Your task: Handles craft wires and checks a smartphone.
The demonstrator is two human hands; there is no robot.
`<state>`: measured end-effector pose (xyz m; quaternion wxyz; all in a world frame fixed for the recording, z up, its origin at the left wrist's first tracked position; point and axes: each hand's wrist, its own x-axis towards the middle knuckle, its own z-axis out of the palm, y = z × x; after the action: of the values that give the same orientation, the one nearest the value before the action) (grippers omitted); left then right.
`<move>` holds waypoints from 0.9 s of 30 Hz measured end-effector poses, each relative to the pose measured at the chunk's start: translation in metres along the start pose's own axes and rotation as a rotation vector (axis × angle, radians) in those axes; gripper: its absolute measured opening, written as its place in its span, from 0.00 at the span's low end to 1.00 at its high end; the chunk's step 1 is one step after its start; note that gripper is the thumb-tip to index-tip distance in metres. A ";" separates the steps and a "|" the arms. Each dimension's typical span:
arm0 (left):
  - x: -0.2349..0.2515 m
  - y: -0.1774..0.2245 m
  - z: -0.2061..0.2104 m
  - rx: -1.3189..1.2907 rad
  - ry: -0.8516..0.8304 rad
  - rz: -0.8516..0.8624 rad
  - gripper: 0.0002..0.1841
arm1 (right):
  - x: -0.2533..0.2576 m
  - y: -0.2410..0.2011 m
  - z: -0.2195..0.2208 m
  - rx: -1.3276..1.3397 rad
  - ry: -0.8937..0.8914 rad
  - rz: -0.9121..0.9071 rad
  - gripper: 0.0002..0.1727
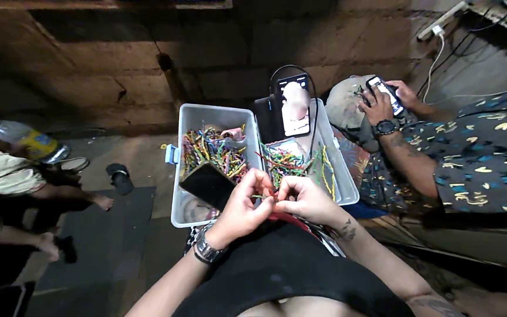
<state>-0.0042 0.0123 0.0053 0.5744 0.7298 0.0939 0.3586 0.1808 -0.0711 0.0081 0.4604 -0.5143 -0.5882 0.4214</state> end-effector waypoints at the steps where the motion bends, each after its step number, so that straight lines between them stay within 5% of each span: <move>1: 0.000 0.000 -0.001 -0.022 -0.031 0.013 0.09 | 0.001 0.000 0.000 0.016 -0.021 0.004 0.12; 13: 0.000 -0.002 -0.003 -0.051 0.009 0.037 0.02 | -0.005 0.001 -0.018 -0.182 -0.115 -0.241 0.13; 21: 0.001 0.001 -0.002 -0.004 -0.086 0.012 0.09 | -0.002 0.003 -0.003 -0.044 -0.004 -0.097 0.11; 25: 0.000 0.000 -0.003 -0.026 -0.057 0.003 0.07 | 0.000 0.001 -0.006 -0.133 -0.089 -0.084 0.21; 27: 0.000 0.000 -0.004 -0.023 -0.029 -0.002 0.07 | -0.001 -0.001 -0.011 -0.139 -0.127 -0.097 0.18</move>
<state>-0.0066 0.0150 0.0054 0.5845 0.7281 0.0822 0.3487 0.1913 -0.0720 0.0117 0.4054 -0.4882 -0.6682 0.3884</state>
